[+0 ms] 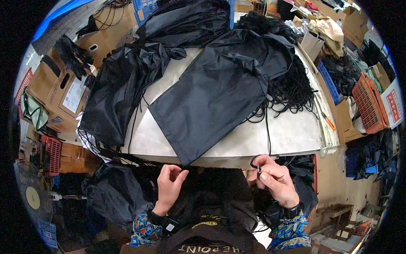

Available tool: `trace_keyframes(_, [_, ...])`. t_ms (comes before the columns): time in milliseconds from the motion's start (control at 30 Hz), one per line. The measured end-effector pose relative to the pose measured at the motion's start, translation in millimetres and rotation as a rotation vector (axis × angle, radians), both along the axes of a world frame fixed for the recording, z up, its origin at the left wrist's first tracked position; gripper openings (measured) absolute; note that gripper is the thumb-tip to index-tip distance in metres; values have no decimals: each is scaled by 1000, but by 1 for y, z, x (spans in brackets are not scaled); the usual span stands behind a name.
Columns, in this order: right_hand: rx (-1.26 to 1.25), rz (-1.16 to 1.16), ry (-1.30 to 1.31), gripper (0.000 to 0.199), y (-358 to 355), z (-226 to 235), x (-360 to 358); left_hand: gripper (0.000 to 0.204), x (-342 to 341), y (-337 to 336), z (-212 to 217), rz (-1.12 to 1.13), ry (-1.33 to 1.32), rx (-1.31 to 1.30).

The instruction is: The person is assembling black drawstring bags by threading black cords through the top hems. They repeatedly pick up a bag, thread the cord through the fabric channel, and pull it tight to secure the drawstring mechanism. The process is performed one bag at a time on a workbench in a factory setting.

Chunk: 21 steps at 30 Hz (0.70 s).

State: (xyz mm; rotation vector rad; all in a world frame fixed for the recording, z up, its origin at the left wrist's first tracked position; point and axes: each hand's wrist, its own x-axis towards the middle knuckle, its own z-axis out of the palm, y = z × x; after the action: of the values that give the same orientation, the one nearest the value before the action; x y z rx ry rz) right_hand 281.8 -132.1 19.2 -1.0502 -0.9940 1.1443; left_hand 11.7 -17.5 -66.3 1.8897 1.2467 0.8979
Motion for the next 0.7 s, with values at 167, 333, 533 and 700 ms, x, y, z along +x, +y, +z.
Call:
trace_keyframes(167, [-13, 306, -106, 25, 14, 8, -2, 24, 20, 10, -1, 95, -396, -497])
trace_keyframes(333, [223, 149, -863, 23, 9, 21, 2, 27, 36, 24, -18, 153, -375, -207])
trace_keyframes(533, [-67, 79, -165, 26, -1, 41, -14, 28, 48, 36, 3, 21, -243, -227])
trace_keyframes(700, [-261, 210, 269, 25, 5, 23, -12, 38, 71, 36, 4, -91, -534, -621])
